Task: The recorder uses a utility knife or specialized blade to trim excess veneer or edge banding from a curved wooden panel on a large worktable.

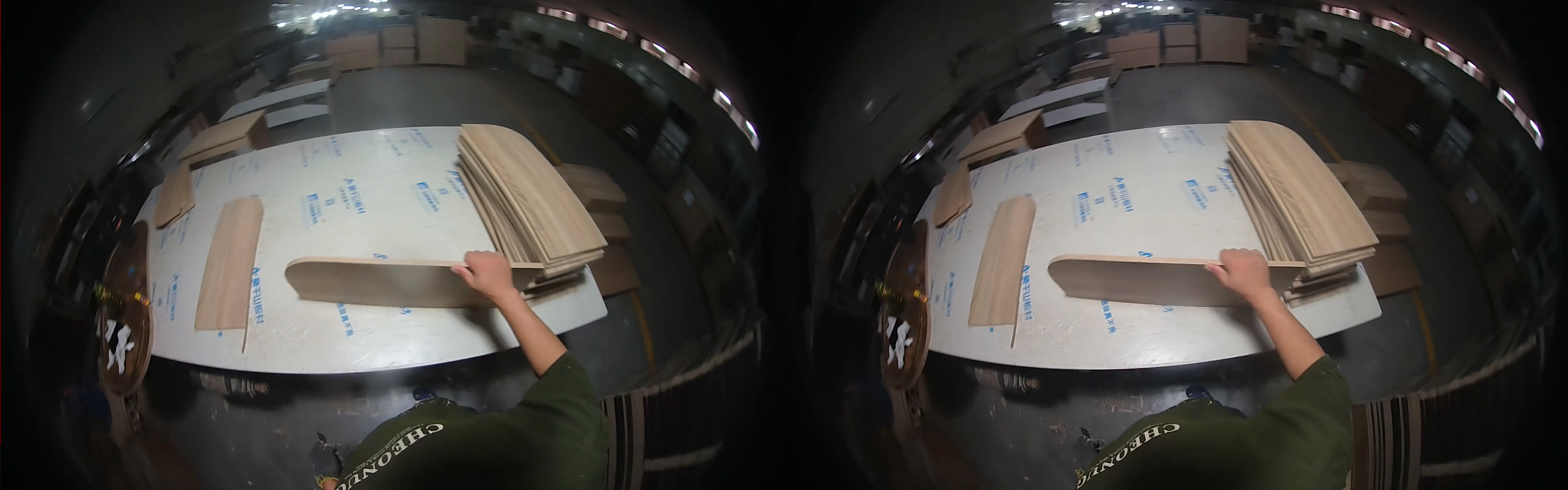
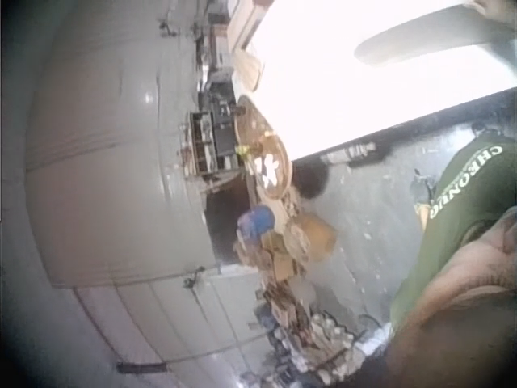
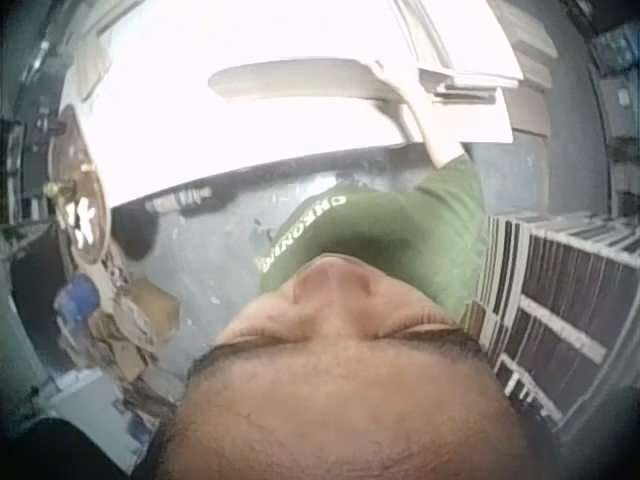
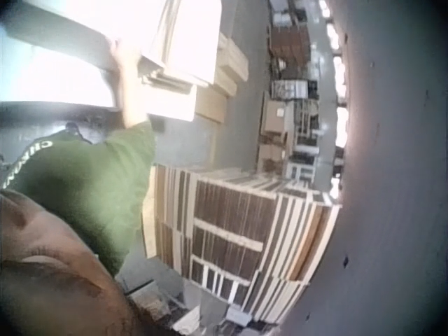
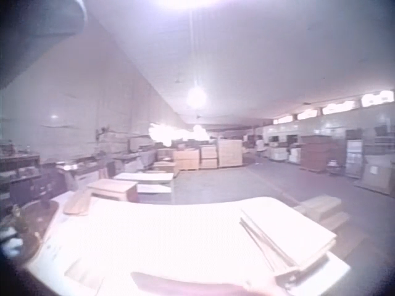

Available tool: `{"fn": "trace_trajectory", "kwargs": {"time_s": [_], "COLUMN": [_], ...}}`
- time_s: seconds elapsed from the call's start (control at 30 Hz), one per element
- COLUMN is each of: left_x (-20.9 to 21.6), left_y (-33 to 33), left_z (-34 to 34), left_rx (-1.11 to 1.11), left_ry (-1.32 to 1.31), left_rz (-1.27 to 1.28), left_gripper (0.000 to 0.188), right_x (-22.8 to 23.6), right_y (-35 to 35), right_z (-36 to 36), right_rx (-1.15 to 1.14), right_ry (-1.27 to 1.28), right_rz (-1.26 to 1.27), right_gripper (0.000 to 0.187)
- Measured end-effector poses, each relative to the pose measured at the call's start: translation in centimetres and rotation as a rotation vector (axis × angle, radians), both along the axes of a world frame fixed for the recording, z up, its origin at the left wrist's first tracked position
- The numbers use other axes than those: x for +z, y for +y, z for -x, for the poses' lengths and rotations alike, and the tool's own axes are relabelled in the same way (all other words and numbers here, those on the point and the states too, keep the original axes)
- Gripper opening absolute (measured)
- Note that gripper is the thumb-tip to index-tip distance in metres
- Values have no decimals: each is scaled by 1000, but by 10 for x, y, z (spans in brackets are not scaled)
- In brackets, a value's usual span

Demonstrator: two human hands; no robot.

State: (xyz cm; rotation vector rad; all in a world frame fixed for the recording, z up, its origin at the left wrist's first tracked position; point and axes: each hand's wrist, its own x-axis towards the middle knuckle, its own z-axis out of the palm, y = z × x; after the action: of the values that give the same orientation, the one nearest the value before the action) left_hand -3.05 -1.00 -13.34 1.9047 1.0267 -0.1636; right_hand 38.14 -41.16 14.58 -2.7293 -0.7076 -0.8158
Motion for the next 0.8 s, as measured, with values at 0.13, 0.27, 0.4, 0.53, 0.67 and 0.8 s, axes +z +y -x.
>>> {"fn": "trace_trajectory", "kwargs": {"time_s": [0.13,0.27,0.4,0.53,0.67,0.8], "left_x": [40,142,117,143,114,178], "left_y": [7,-45,-79,-140,-182,-237], "left_z": [-50,-134,-191,-205,-209,-249], "left_rx": [12,-224,-288,-241,-331,-452], "left_ry": [-57,-509,-545,-538,-590,-694], "left_rz": [336,413,365,804,853,749], "left_gripper": [39,61,69,41,38,41], "right_x": [9,36,24,32,47,55], "right_y": [-47,-27,-20,-32,-78,-151], "right_z": [29,80,99,126,145,148], "right_rx": [-3,-338,-428,-529,-567,-600], "right_ry": [30,290,593,729,635,495], "right_rz": [-47,28,-24,-67,-116,-252], "right_gripper": [50,52,52,50,44,38]}}
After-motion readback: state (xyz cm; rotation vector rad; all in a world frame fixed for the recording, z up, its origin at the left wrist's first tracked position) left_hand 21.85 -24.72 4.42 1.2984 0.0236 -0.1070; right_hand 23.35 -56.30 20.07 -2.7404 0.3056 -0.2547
